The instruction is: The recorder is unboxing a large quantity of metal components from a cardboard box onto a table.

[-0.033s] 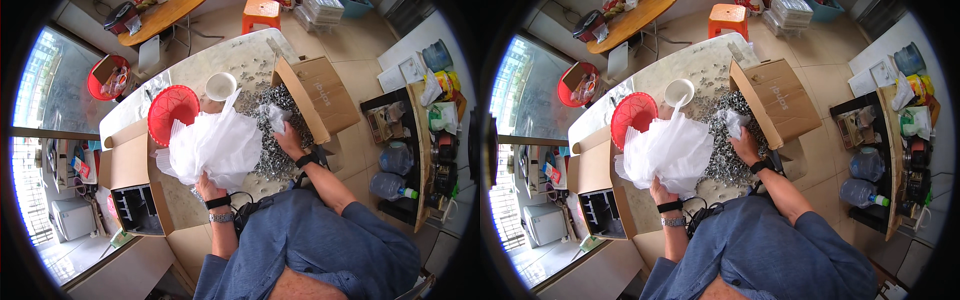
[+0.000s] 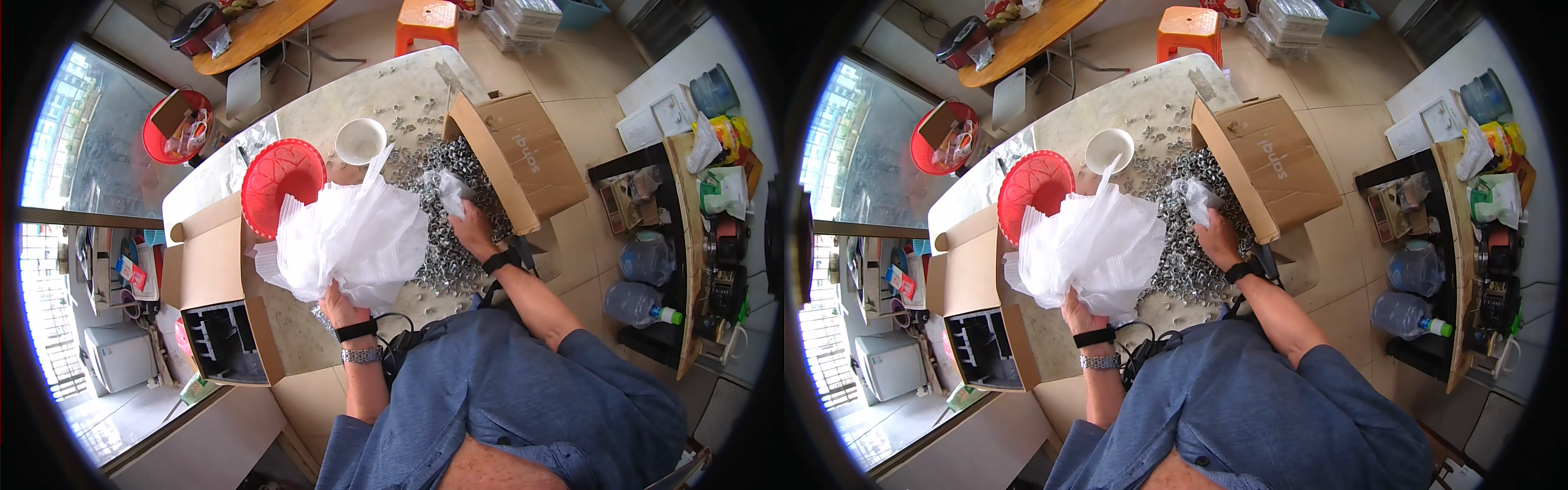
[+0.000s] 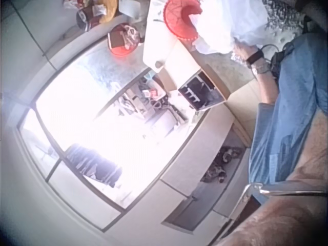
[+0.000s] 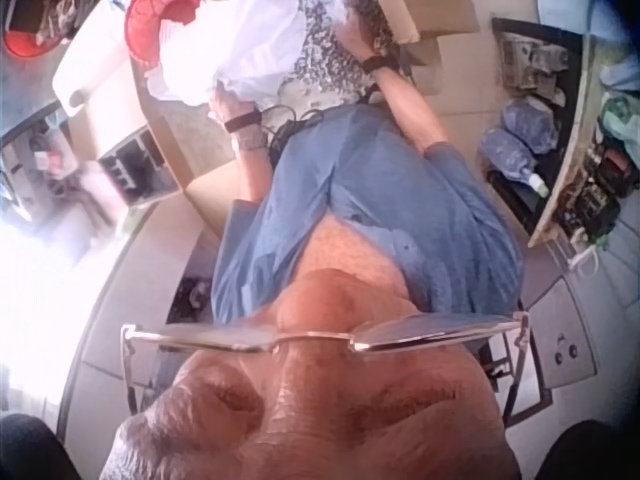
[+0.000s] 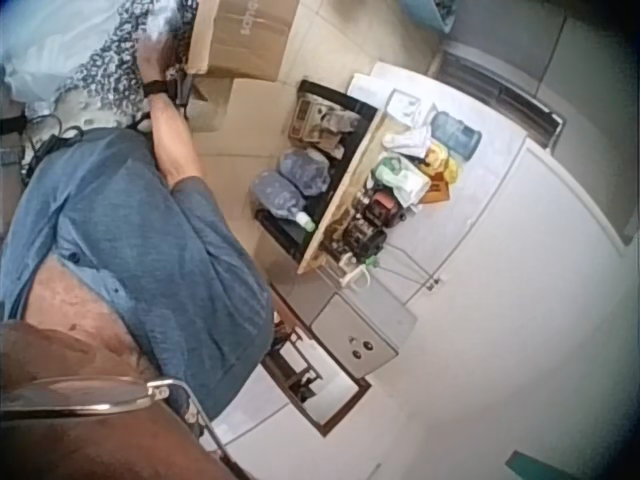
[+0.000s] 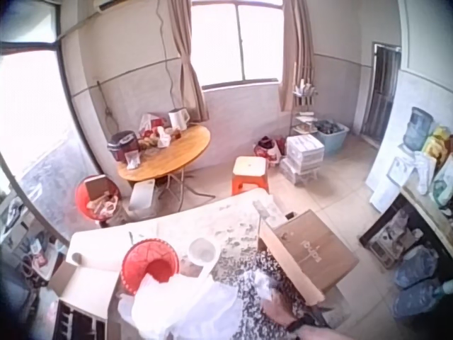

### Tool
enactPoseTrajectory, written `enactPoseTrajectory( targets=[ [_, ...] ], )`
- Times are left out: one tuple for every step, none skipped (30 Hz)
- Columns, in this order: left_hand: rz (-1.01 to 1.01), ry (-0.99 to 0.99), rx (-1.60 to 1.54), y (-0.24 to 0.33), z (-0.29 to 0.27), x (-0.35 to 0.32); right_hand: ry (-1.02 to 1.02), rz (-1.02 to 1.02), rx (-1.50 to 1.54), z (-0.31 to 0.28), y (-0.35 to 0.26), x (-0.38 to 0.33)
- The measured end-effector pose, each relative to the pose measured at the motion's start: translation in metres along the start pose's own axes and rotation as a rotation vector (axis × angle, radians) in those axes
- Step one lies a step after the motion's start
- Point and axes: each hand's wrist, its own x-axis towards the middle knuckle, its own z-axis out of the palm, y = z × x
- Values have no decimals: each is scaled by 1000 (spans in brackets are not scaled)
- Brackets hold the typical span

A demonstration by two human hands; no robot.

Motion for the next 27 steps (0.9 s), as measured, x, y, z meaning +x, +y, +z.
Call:
enactPoseTrajectory(
  targets=[
    [2, 3, -1, 0, -1, 0, -63, 21, -43, 0, -2, 2],
    [8, 13, 2, 1, -1, -1, -126, 42, -87, 0, -4, 3],
    [13, 19, 6, 1, 0, -1, -124, 41, -88, 1, -2, 5],
    [12, 17, 4, 1, 2, -2, -86, 45, 47, 2, -1, 7],
    [13, 21, 8, 1, 4, -4, -48, 48, 182, 3, 1, 8],
    [16, 28, 12, 2, 4, -5, -49, 47, 182, 2, -1, 8],
    [16, 29, 11, 2, 4, -5, -84, 59, 217, 1, -4, 8],
    [13, 24, 9, 2, 3, -5, -119, 72, 252, 0, -6, 7],
    [12, 22, 6, 3, 1, -5, -121, 70, 253, -2, -13, 5],
    [15, 24, 4, 4, 0, -5, -153, 111, 356, -5, -19, 2],
    [13, 38, 4, 4, 0, -5, -185, 154, 459, -9, -25, 0],
    [10, 51, 4, 4, 1, -6, -187, 152, 458, -13, -28, -2],
    [11, 52, 2, 4, 1, -6, -209, 189, 519, -17, -32, -3],
    [27, 51, 45, 4, 2, -7, -231, 227, 579, -21, -34, -3],
    [43, 50, 88, 4, 2, -8, -234, 226, 577, -24, -35, -4],
    [43, 52, 86, 4, 2, -9, -254, 262, 633, -28, -36, -4],
    [52, 46, 75, 3, 3, -9, -273, 298, 687, -31, -37, -4],
    [64, 42, 63, 3, 3, -9, -280, 297, 684, -36, -42, -5],
    [65, 49, 60, 3, 2, -9, -288, 344, 754, -41, -47, -6],
    [64, 66, 59, 3, 2, -8, -297, 392, 823, -47, -53, -7],
    [63, 81, 58, 2, 1, -8, -302, 391, 819, -54, -58, -5],
    [66, 88, 55, 2, -1, -7, -321, 450, 821, -62, -62, -2],
    [74, 80, 63, 1, -3, -6, -341, 508, 823, -68, -65, 0],
    [80, 67, 71, 1, -2, -5, -343, 507, 820, -74, -68, 2],
    [82, 70, 68, 1, 0, -6, -347, 501, 862, -78, -70, 4],
    [85, 82, 58, 1, 4, -8, -350, 495, 903, -82, -70, 6],
    [85, 91, 51, 1, 6, -9, -376, 455, 888, -81, -65, 10]
  ],
)
